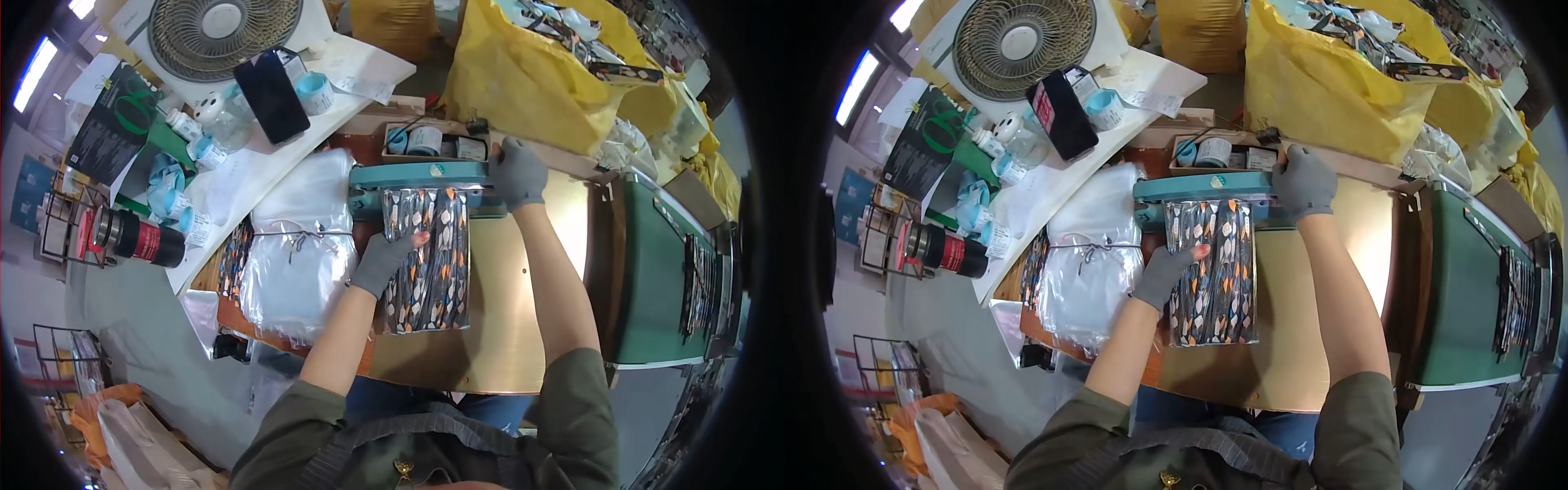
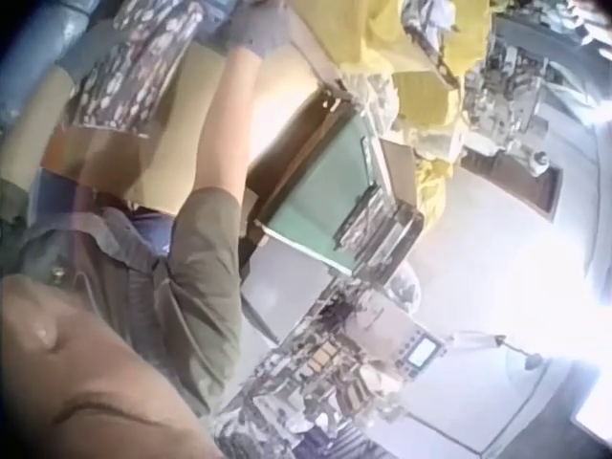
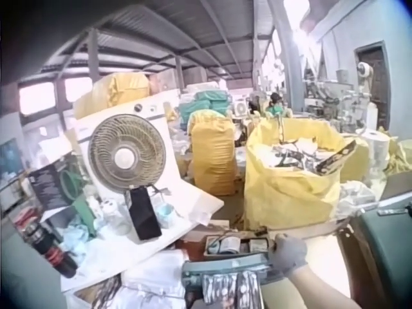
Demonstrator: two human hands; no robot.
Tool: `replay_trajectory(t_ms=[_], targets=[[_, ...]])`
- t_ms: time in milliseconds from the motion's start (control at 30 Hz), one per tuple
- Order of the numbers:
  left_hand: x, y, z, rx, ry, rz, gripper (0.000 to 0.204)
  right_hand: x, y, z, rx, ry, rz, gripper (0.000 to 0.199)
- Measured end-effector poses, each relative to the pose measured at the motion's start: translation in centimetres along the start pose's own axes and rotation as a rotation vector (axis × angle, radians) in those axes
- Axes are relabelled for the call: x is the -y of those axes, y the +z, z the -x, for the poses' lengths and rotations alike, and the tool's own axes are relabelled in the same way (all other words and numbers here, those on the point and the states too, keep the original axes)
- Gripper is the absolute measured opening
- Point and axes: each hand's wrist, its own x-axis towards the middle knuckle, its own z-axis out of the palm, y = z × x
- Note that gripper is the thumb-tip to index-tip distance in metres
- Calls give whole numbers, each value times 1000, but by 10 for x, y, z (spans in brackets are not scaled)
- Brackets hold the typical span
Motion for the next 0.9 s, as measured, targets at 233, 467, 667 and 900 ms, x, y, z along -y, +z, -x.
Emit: replay_trajectory(t_ms=[233,467,667,900], targets=[[-10,5,5,-30,-3,-15,47,1,-6,4,43,80,-17,26],[-2,-4,14,-14,11,-62,58,-1,-46,59,382,414,-1156,79],[-4,-27,58,-86,220,-523,52,-34,-88,313,310,-206,-177,72],[-43,-139,115,-255,476,-1270,22,-56,-110,363,248,-216,-75,57]])
